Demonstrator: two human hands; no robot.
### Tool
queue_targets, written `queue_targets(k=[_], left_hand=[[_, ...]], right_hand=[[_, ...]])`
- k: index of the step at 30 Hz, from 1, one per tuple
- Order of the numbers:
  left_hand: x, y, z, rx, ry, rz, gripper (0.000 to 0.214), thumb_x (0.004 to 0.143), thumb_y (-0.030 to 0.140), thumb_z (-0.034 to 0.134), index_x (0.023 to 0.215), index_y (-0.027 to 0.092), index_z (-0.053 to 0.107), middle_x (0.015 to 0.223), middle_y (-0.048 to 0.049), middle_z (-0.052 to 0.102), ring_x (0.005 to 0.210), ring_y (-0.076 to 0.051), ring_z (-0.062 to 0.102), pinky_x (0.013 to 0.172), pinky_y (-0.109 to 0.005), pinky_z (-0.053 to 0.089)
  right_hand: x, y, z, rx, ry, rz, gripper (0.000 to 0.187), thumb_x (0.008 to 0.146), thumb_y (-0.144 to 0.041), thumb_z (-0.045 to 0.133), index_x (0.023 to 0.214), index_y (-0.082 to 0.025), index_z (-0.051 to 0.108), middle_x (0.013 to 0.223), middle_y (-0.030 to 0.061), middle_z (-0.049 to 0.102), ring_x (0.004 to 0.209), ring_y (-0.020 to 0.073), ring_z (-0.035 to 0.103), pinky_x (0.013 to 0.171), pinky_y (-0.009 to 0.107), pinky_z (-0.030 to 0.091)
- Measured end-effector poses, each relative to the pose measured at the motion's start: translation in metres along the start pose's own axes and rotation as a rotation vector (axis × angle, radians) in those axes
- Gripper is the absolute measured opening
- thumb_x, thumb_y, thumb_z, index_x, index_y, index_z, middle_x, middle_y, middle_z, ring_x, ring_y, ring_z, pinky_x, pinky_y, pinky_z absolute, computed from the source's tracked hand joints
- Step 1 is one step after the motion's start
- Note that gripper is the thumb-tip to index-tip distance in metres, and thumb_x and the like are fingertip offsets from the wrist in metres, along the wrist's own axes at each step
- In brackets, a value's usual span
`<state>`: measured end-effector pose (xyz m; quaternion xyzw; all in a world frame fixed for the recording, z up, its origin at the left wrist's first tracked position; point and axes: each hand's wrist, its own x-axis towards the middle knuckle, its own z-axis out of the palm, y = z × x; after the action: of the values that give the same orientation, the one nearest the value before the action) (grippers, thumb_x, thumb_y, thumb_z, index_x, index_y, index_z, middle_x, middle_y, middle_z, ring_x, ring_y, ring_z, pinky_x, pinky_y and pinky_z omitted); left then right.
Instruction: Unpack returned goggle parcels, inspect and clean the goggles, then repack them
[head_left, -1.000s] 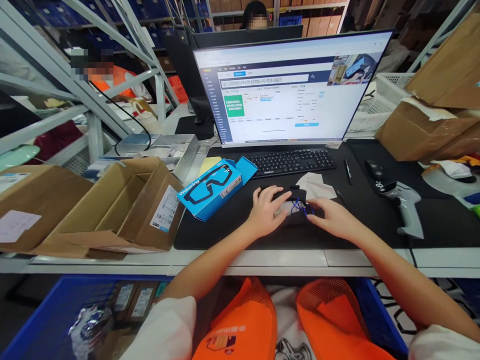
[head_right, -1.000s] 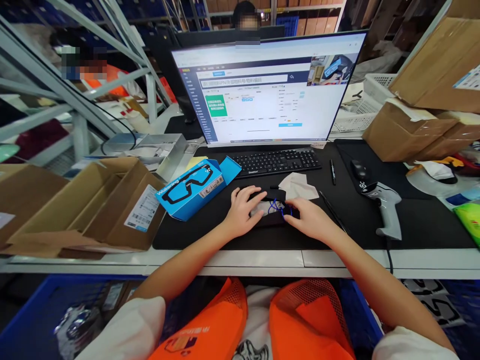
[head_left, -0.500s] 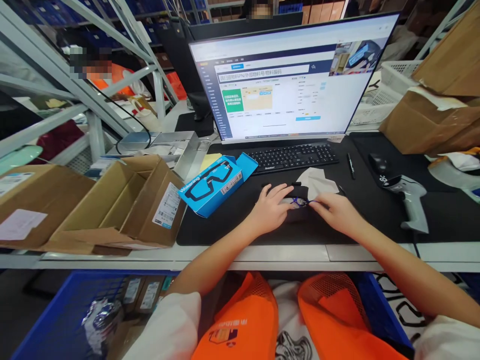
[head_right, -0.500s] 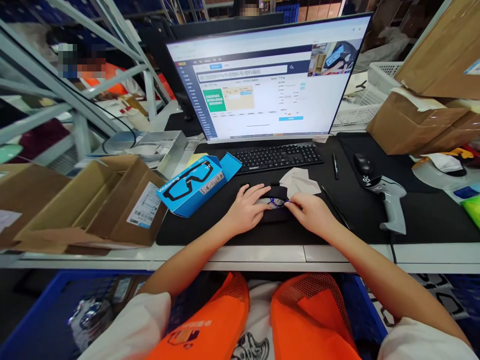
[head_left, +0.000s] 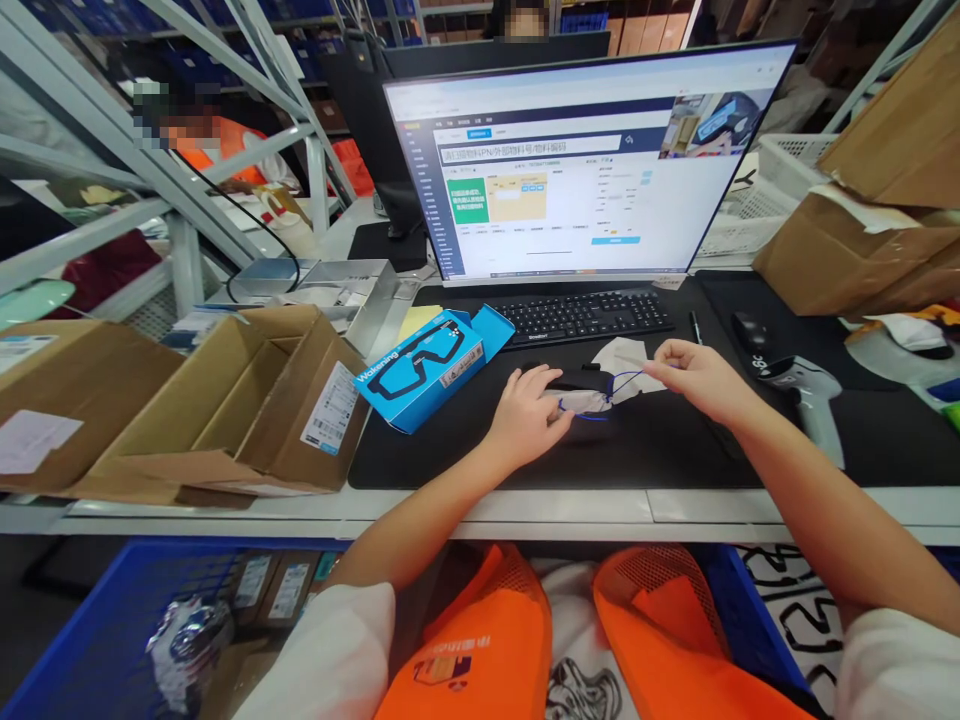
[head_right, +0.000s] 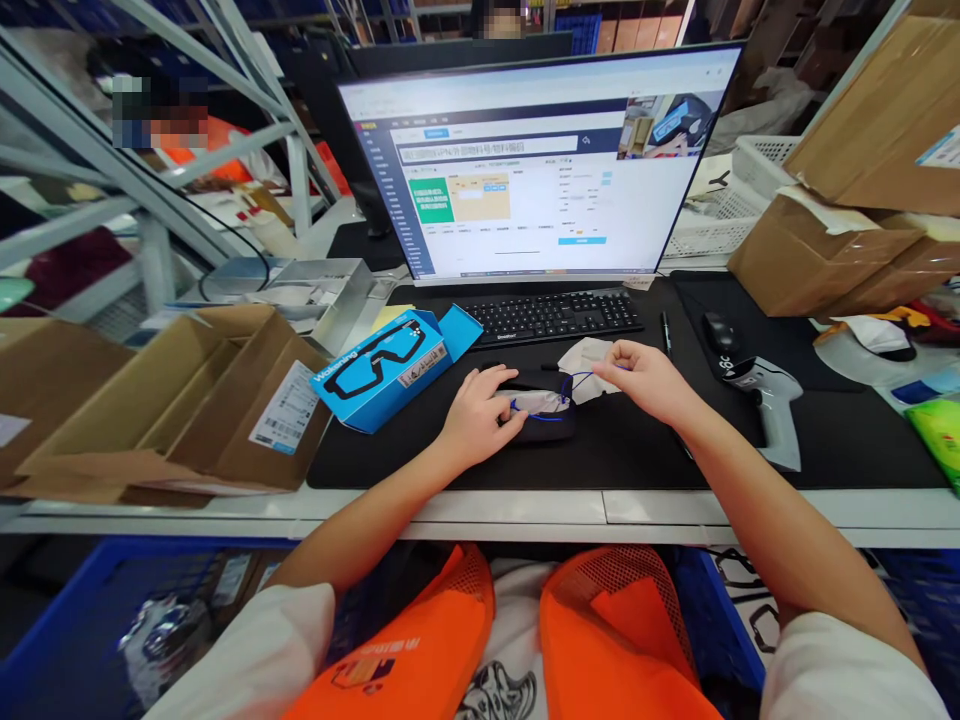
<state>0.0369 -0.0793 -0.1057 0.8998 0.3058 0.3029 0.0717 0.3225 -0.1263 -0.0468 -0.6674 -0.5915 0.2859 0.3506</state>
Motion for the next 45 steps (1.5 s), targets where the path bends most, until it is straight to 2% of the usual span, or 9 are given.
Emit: queue_targets(k=[4,7,12,15,22,29,36,39,45], left_hand=[[0.001,0.001,-0.002,-0.010,0.006,-0.045,0.009,0.093,0.022,0.059,0.087,0.019,0.065,0.139,-0.0110,0.066,0.137,-0.029,0.057,0.115,-0.056,0.043],[0.002,0.001,-0.001,-0.016,-0.026,-0.038,0.027,0.095,0.017,0.053,0.117,0.022,0.067,0.142,-0.0107,0.065,0.139,-0.029,0.055,0.117,-0.058,0.041],[0.003,-0.004,-0.003,-0.007,-0.045,0.001,0.022,0.096,0.018,0.053,0.103,0.020,0.073,0.144,-0.0138,0.061,0.139,-0.032,0.055,0.117,-0.061,0.041],[0.004,-0.014,-0.014,-0.054,-0.092,0.054,0.020,0.097,0.022,0.052,0.094,0.017,0.071,0.144,-0.0163,0.060,0.136,-0.030,0.057,0.120,-0.058,0.042],[0.006,-0.034,-0.033,-0.098,-0.185,0.101,0.025,0.098,0.027,0.053,0.085,0.016,0.072,0.149,-0.0172,0.055,0.143,-0.030,0.050,0.121,-0.052,0.043],[0.003,-0.029,-0.023,-0.263,-0.088,0.038,0.033,0.094,0.034,0.065,0.124,0.022,0.063,0.146,-0.0143,0.059,0.139,-0.027,0.055,0.118,-0.052,0.044],[0.002,-0.027,-0.015,-0.158,-0.152,0.056,0.026,0.101,0.033,0.053,0.098,0.022,0.075,0.148,-0.0104,0.059,0.144,-0.028,0.050,0.124,-0.060,0.031],[0.002,-0.024,-0.015,-0.143,-0.155,0.050,0.022,0.098,0.034,0.057,0.096,0.021,0.075,0.149,-0.0115,0.058,0.144,-0.029,0.049,0.124,-0.062,0.030],[0.004,-0.019,-0.016,-0.140,-0.248,0.073,0.014,0.093,0.027,0.060,0.097,0.024,0.073,0.152,-0.0087,0.054,0.151,-0.031,0.040,0.124,-0.068,0.021]], right_hand=[[-0.011,0.003,-0.017,-0.386,-0.213,0.008,0.044,0.073,-0.064,0.071,0.087,-0.023,0.073,0.071,0.0023,0.065,0.065,0.0203,0.058,0.062,0.031,0.039],[-0.024,0.006,-0.039,-0.512,-0.368,-0.008,0.048,0.084,-0.068,0.058,0.071,-0.023,0.070,0.070,0.0047,0.067,0.065,0.0219,0.059,0.062,0.033,0.040],[-0.036,-0.014,-0.060,-0.344,-0.147,-0.192,0.055,0.091,-0.073,0.053,0.078,-0.021,0.066,0.085,0.0064,0.068,0.080,0.0220,0.060,0.073,0.034,0.044],[-0.032,-0.038,-0.034,-0.241,-0.059,-0.224,0.052,0.095,-0.067,0.051,0.076,-0.020,0.062,0.074,0.0030,0.062,0.072,0.0188,0.055,0.067,0.031,0.039],[-0.002,-0.062,0.075,-0.270,-0.219,-0.347,0.026,0.098,-0.040,0.054,0.083,-0.021,0.065,0.074,0.0024,0.068,0.068,0.0172,0.059,0.063,0.028,0.037],[-0.002,-0.062,0.073,-0.166,-0.451,-0.426,0.029,0.100,-0.036,0.052,0.110,-0.022,0.075,0.111,0.0061,0.077,0.096,0.0235,0.071,0.085,0.034,0.052],[-0.026,-0.003,0.034,-0.207,-0.047,-0.419,0.022,0.089,-0.028,0.058,0.105,-0.020,0.072,0.092,0.0055,0.073,0.084,0.0222,0.068,0.080,0.036,0.053],[-0.035,0.026,0.042,-0.275,-0.107,-0.338,0.028,0.088,-0.031,0.063,0.112,-0.019,0.070,0.085,0.0046,0.070,0.077,0.0214,0.066,0.073,0.035,0.052],[-0.033,0.034,0.074,-0.267,0.080,-0.372,0.020,0.098,-0.032,0.051,0.088,-0.021,0.065,0.087,0.0079,0.070,0.081,0.0233,0.066,0.076,0.036,0.052]])
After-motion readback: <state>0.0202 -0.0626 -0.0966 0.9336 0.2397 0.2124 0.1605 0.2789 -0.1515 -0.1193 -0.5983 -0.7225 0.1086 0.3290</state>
